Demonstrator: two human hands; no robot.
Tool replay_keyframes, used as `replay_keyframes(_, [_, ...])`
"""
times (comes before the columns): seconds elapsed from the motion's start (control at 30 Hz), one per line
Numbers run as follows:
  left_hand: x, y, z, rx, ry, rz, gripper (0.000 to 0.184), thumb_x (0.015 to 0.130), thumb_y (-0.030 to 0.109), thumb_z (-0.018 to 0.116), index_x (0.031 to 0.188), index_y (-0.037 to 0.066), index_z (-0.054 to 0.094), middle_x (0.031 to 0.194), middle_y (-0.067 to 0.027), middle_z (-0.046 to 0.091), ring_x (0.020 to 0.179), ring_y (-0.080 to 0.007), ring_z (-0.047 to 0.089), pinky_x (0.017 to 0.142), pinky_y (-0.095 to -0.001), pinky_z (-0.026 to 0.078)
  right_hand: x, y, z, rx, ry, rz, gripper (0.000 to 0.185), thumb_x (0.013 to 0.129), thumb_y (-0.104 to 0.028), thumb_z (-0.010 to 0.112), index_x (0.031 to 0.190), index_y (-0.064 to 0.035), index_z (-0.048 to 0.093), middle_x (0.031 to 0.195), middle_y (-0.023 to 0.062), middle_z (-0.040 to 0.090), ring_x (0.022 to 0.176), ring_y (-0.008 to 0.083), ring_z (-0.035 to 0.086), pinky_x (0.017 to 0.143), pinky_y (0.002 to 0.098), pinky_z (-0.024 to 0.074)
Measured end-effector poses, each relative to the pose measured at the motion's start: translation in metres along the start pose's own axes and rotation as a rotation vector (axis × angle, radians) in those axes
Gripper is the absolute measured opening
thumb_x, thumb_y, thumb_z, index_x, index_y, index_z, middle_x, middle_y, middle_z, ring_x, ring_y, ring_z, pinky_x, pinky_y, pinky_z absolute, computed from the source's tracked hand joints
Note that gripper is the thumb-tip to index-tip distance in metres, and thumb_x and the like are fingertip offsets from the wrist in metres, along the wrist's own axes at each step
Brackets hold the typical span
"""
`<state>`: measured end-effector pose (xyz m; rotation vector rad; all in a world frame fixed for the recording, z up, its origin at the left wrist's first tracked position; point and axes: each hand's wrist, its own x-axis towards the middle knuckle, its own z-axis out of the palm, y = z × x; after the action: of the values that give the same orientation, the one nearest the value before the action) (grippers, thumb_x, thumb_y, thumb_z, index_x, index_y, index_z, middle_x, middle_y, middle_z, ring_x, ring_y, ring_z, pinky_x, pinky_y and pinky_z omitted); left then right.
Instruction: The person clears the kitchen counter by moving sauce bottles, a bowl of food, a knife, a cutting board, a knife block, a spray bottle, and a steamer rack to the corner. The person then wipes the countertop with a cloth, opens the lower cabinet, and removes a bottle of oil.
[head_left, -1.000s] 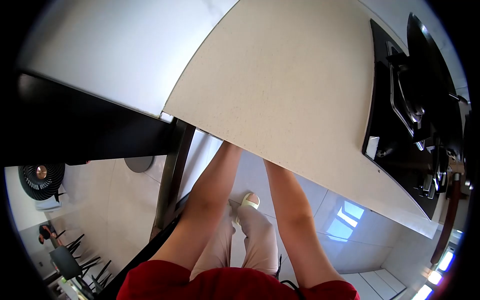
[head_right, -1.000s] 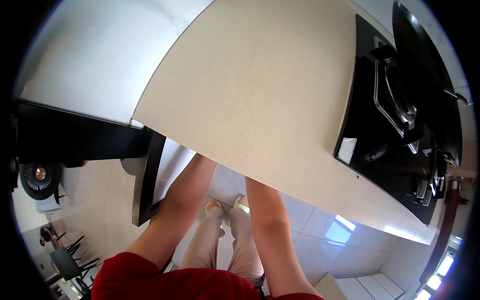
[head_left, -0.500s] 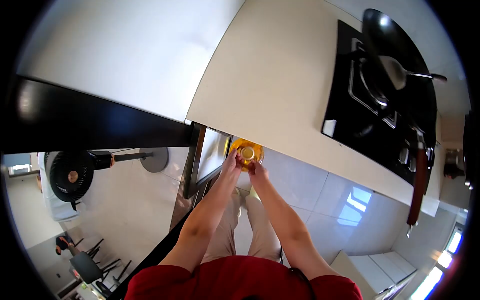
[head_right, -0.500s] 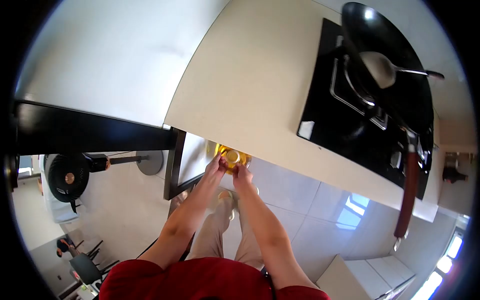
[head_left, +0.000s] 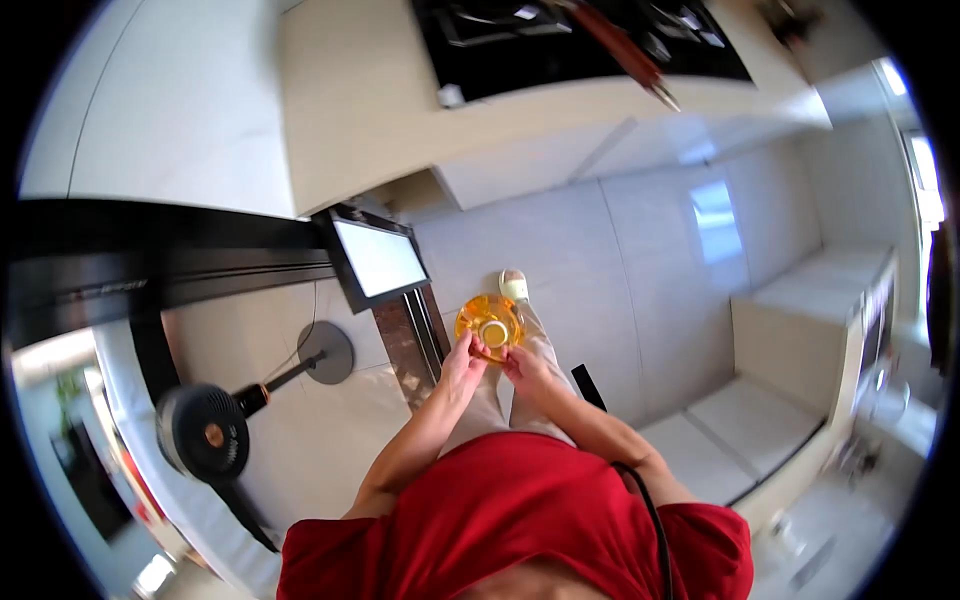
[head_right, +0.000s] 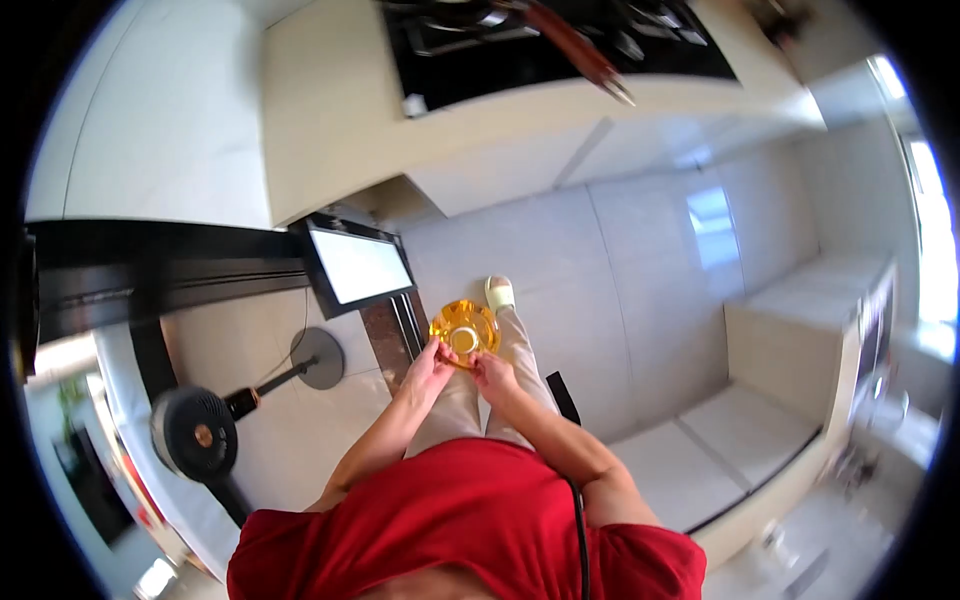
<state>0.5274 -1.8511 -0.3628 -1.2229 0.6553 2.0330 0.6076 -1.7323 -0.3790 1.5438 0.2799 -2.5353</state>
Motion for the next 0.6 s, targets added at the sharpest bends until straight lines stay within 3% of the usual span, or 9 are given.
replay_keyframes(0.23, [-0.071,-0.084,0.05,0.461,-0.179,-0.148,0.018,0.092,0.02,0.051,0.078,0.008,0.05,0.063,-0.0024,0.048,0.058,-0.0139,0.047,0.063,-0.029,0.043,-0.13,-0.017,-0.047,0.369,0.009,-0.235,0.01,0.086,0.003,0.049,0.096,-0.0003,0.05,0.086,0.0066,0.054,0.074,0.0129,0.055,0.07,0.0228,0.049])
replay_keyframes(0.3, [-0.084,-0.11,0.057,0.533,-0.264,-0.284,0.016,0.091,0.02,0.052,0.08,0.009,0.051,0.067,-0.0023,0.05,0.061,-0.0133,0.048,0.064,-0.029,0.043,-0.16,-0.015,-0.074,0.442,-0.016,-0.314,0.011,0.085,0.004,0.051,0.095,-0.0011,0.05,0.086,0.0065,0.055,0.075,0.0133,0.056,0.072,0.0237,0.0491])
replay_keyframes(0.47, [-0.16,-0.208,0.116,0.74,-0.356,-0.38,0.009,0.09,0.015,0.054,0.09,0.006,0.055,0.074,-0.0028,0.054,0.066,-0.0121,0.05,0.067,-0.0278,0.047,-0.272,-0.043,-0.128,0.575,-0.128,-0.539,0.014,0.086,-0.004,0.056,0.098,-0.0008,0.051,0.091,0.0059,0.057,0.086,0.012,0.058,0.078,0.0239,0.0495])
replay_keyframes(0.6, [-0.222,-0.277,0.159,0.913,-0.66,-0.472,0.019,0.092,0.01,0.048,0.108,0.0,0.051,0.083,-0.0039,0.054,0.074,-0.0126,0.052,0.077,-0.0283,0.047,-0.357,-0.067,-0.153,0.628,-0.17,-0.809,0.015,0.087,-0.006,0.055,0.101,-0.0004,0.05,0.094,0.0061,0.057,0.089,0.0122,0.058,0.082,0.0237,0.049])
